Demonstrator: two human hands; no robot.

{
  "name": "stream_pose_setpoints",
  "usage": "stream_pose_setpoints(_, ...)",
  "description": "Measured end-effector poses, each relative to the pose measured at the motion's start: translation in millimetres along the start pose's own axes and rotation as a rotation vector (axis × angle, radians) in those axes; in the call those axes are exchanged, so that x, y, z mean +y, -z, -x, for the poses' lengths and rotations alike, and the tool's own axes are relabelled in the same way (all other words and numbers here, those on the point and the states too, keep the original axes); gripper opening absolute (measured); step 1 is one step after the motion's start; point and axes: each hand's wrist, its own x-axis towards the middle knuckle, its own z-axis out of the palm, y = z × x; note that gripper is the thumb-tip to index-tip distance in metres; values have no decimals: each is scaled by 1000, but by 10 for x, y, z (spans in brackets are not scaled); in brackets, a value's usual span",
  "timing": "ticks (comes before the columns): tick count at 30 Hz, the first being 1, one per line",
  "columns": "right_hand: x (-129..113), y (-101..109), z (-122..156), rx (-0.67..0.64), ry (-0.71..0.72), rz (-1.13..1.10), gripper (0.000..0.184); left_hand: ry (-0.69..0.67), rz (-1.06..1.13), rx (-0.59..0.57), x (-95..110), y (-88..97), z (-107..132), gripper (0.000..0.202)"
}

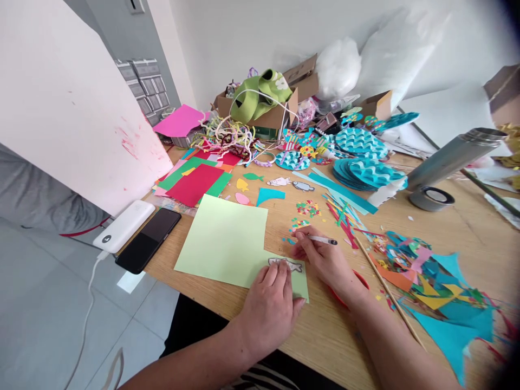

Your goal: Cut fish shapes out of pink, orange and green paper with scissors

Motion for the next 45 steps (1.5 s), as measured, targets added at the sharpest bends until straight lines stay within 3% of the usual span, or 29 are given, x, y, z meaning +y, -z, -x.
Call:
stream_pose_setpoints(6, -169, 225, 72, -156, 177, 359, 14, -24, -28, 1, -7, 59, 1, 55)
stream_pose_setpoints(12, -29, 208, 209, -288, 331, 505, 7, -16, -7, 12, -14, 48, 5, 54)
stream_pose_setpoints(26, 62, 102, 305, -178, 406, 522, 7, -44, -55, -12, -18, 98, -5, 54)
stream_pose_setpoints(45, 92, 85, 303, -154, 494, 535, 11, -52, -60, 12, -28, 93, -5, 53)
